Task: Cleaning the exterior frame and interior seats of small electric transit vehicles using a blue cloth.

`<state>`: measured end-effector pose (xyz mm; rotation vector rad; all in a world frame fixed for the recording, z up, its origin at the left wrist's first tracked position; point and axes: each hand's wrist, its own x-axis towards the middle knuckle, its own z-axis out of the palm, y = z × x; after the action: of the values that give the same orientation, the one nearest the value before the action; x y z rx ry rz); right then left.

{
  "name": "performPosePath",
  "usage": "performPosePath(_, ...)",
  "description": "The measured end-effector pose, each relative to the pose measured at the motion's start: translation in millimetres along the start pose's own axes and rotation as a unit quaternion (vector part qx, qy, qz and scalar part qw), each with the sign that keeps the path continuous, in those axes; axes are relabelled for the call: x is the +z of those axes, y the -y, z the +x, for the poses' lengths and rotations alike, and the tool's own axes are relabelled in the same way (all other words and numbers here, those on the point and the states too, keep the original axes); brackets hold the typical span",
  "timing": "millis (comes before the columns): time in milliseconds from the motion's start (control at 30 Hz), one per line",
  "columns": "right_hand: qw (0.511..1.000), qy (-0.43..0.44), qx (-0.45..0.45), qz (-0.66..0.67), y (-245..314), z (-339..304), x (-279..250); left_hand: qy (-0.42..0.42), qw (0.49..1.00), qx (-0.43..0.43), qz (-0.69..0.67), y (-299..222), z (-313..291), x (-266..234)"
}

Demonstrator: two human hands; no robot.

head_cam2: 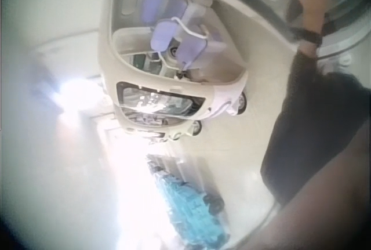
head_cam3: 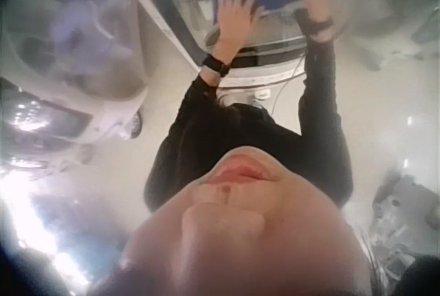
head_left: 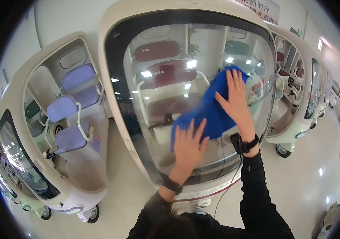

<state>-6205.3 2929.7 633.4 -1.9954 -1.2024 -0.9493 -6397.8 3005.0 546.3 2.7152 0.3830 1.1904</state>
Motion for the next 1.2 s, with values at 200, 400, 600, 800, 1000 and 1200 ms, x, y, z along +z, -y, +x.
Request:
performPosePath(200, 0.986, -0.011, -0.161, -0.031, 116.7, 88.1, 28.1, -0.072, 0.994, -0.065, 0.051, 71.0, 1.7, -60.8)
performPosePath(400, 0.963, 0.012, -0.265, -0.055, 200.3, 136.4, 60.8, -0.084, 0.990, -0.072, 0.087, 119.4, -12.3, -91.2)
performPosePath(600, 0.949, 0.035, -0.305, -0.071, 232.1, 144.9, 74.2, -0.080, 0.995, -0.031, 0.058, 133.3, -14.4, -98.3)
performPosePath(800, 0.927, -0.029, -0.367, -0.076, 211.8, 185.3, 67.0, -0.117, 0.993, -0.007, 0.035, 128.1, 12.5, -105.9)
performPosePath(1000, 0.917, -0.062, -0.384, -0.084, 196.9, 209.4, 67.7, -0.138, 0.989, -0.030, 0.051, 116.8, 43.7, -100.8)
performPosePath(1200, 0.927, -0.052, -0.362, -0.088, 158.3, 210.5, 59.0, -0.125, 0.987, -0.037, 0.096, 109.5, 46.6, -93.1)
